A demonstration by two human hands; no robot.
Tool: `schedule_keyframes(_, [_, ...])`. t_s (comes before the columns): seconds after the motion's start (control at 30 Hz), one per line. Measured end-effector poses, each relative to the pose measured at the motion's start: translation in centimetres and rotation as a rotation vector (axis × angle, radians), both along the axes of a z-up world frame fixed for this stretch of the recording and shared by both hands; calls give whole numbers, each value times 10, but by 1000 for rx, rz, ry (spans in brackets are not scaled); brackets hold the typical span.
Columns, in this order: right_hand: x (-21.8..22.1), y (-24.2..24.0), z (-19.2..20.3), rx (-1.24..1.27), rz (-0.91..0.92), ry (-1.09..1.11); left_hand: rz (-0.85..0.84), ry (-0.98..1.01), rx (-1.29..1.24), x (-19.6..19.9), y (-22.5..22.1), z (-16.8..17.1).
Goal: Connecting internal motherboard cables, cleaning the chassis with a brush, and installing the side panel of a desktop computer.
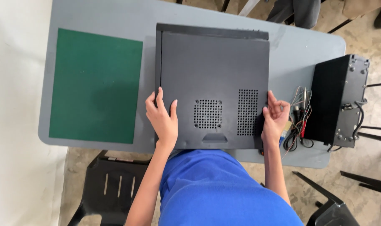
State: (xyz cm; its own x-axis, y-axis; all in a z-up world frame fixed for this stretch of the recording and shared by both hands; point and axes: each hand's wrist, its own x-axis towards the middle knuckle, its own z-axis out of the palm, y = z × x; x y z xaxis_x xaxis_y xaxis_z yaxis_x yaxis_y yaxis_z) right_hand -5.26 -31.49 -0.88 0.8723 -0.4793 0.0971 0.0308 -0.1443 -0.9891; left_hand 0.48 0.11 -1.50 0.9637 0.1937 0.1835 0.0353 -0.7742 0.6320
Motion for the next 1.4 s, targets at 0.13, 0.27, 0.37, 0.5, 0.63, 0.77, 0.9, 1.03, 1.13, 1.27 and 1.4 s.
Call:
schedule_keyframes(0.13, [-1,-9,-17,9,-51,-21,-8,17,16,1,0,3])
schedule_keyframes(0.27, [-2,-8,-11,23,-70,-20,-18,23,1,1,1,-1])
schedule_keyframes(0.37, [-1,-10,-11,49,-74,-12,-20,28,4,1,1,-5])
schedule_keyframes(0.5, [1,-10,-11,93,-101,7,-8,28,13,2,1,-3])
schedule_keyframes(0.63, [0,-12,-10,111,-77,32,-12,31,22,2,1,-2])
schedule_keyframes(0.77, [2,-16,-9,63,-60,49,-17,30,28,3,0,-3])
schedule_keyframes(0.9, [5,-14,-5,44,-36,54,-10,43,77,3,-2,-2])
schedule_keyframes(1.03, [1,-34,-26,95,34,55,-28,-5,164,23,-3,0])
schedule_keyframes(1.13, [-5,-29,-8,82,31,245,-234,-247,261,92,-34,18])
schedule_keyframes(1.27, [-6,-2,33,108,-18,389,-570,-277,245,198,-113,3])
schedule_keyframes(1.4, [-3,-5,21,171,-48,296,-840,77,358,271,-174,-46])
